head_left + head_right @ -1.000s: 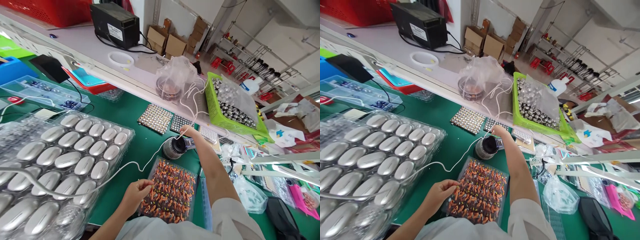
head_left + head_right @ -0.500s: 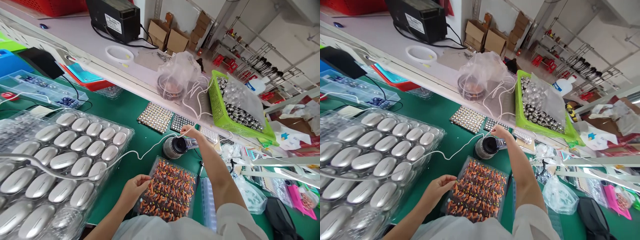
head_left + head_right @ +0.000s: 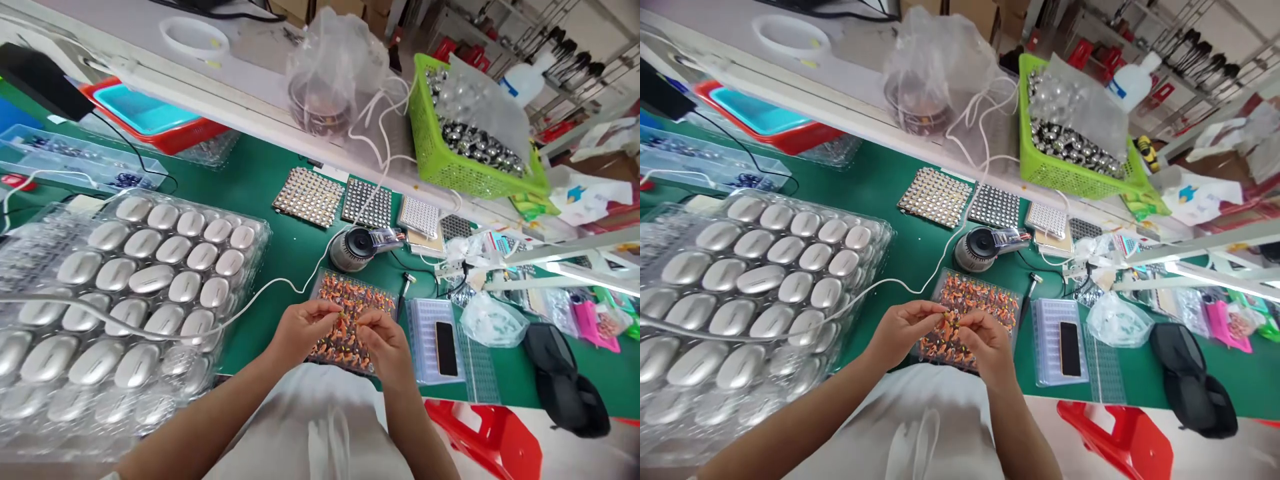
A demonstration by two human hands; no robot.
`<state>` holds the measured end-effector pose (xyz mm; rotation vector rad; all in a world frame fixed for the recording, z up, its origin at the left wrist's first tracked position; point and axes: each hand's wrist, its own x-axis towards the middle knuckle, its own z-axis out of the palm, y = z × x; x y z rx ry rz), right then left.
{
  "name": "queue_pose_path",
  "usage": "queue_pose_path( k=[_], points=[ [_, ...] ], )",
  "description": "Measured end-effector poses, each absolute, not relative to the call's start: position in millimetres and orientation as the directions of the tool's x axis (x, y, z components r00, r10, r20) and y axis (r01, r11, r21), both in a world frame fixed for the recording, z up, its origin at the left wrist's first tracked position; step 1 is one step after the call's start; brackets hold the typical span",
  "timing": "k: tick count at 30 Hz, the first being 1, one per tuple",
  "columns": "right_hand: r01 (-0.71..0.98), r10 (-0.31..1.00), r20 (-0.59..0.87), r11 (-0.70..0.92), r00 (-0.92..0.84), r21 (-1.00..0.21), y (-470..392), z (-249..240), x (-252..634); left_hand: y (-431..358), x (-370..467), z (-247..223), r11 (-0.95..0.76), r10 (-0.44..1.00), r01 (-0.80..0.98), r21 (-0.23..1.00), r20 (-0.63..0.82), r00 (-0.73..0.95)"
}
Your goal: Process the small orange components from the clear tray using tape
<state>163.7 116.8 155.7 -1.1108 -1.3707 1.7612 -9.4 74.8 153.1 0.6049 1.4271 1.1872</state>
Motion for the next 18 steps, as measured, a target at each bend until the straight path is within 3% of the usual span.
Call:
queue_pose_path(
  k=[3,13,18],
  points=[
    [-0.025,0.885,-0.234,-0.266,-0.402,-0.964,100.9,153.5,167.4,67.8,1.5,159.3,0.337,0.905,-0.177,0.925,-0.37,-0.211],
    [0.176,0.84,-0.249,-0.185,-0.482,-0.967,101.0,180.4,172.2,50.2,11.1,164.1,0.205,0.974,-0.002,0.979,-0.204,-0.095],
    [0.17,0.843,-0.244,-0.183,-0.479,-0.968,98.9,178.4,170.7,45.3,11.9,163.8,0.129,0.987,0.078,0.989,-0.12,-0.106]
  ],
)
